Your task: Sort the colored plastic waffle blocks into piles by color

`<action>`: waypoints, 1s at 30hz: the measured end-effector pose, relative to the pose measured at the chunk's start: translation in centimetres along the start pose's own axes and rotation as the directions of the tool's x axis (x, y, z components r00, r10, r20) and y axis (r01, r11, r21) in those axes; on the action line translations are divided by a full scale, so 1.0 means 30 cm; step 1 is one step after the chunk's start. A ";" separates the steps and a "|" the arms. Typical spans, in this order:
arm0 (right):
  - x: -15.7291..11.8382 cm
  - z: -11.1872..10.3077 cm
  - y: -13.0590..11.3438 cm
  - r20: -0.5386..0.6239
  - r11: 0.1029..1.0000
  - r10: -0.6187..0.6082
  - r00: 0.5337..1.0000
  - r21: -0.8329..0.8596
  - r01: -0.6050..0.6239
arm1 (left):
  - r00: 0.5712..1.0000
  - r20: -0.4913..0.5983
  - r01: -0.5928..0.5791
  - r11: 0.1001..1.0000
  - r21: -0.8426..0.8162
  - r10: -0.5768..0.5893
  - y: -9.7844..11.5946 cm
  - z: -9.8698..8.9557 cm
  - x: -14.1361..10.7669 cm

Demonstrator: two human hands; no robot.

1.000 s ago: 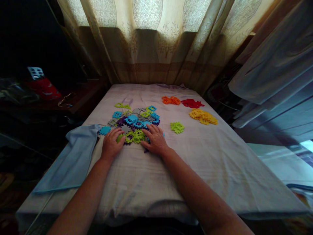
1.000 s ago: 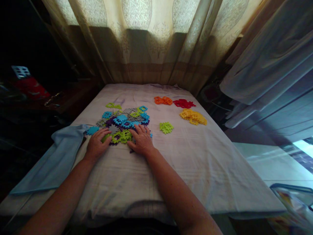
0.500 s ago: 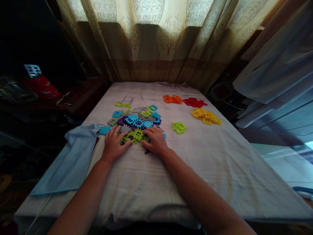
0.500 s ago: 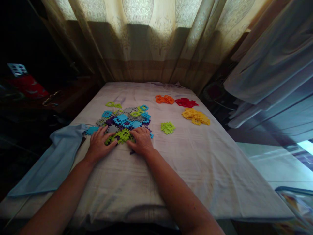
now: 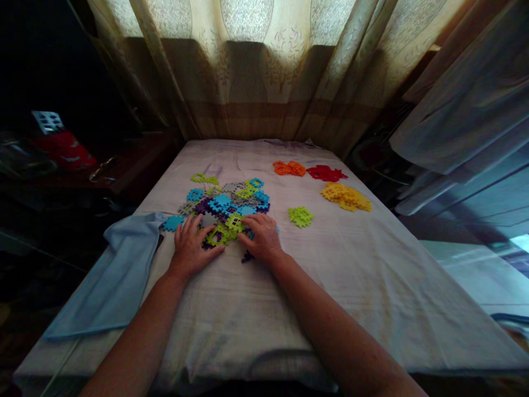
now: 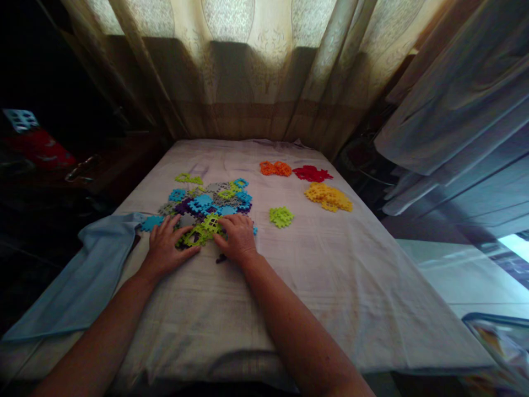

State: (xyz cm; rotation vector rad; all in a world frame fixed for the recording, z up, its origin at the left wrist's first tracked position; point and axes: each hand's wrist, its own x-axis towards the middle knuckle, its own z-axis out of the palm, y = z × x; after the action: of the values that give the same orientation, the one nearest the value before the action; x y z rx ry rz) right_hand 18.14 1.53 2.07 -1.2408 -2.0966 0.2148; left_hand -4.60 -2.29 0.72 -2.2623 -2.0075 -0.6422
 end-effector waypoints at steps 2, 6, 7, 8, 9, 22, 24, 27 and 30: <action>0.008 -0.027 0.055 -0.100 0.998 0.053 0.994 -0.018 -0.056 | 1.000 0.001 -0.007 1.000 0.002 0.007 -0.001 -0.004 0.000; 0.008 -0.103 0.206 -0.230 0.948 0.248 0.941 -0.142 -0.284 | 0.999 -0.037 -0.027 0.999 -0.022 0.026 -0.006 -0.005 0.000; 0.002 -0.118 0.240 -0.240 0.924 0.295 0.925 -0.175 -0.340 | 0.998 -0.047 -0.031 0.999 -0.028 0.030 -0.006 -0.004 0.001; -0.004 -0.130 0.270 -0.248 0.899 0.334 0.909 -0.205 -0.386 | 0.998 -0.056 -0.036 0.999 -0.032 0.034 -0.007 -0.003 0.001; -0.011 -0.138 0.293 -0.253 0.877 0.365 0.896 -0.230 -0.422 | 0.997 -0.062 -0.042 0.998 -0.036 0.040 -0.007 -0.002 0.002; -0.008 -0.107 0.077 0.009 0.978 0.200 0.980 0.055 -0.200 | 0.966 -0.137 -0.232 0.968 -0.094 0.218 0.039 -0.007 -0.002; -0.013 -0.086 0.019 0.149 0.965 0.208 0.967 0.132 -0.228 | 0.959 -0.134 -0.265 0.959 -0.097 0.251 0.055 -0.006 -0.003; -0.024 -0.054 -0.025 0.252 0.944 0.200 0.947 0.208 -0.254 | 0.951 -0.135 -0.293 0.951 -0.098 0.279 0.071 -0.004 -0.002; -0.032 -0.021 -0.031 0.263 0.917 0.183 0.947 0.302 -0.261 | 0.945 -0.133 -0.312 0.945 -0.101 0.298 0.080 -0.002 0.000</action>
State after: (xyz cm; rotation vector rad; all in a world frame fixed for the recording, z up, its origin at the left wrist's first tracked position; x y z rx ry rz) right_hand 18.18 0.12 2.52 -1.2908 -1.9935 0.8198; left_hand -2.32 -2.68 1.34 -2.4669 -1.5582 -0.8594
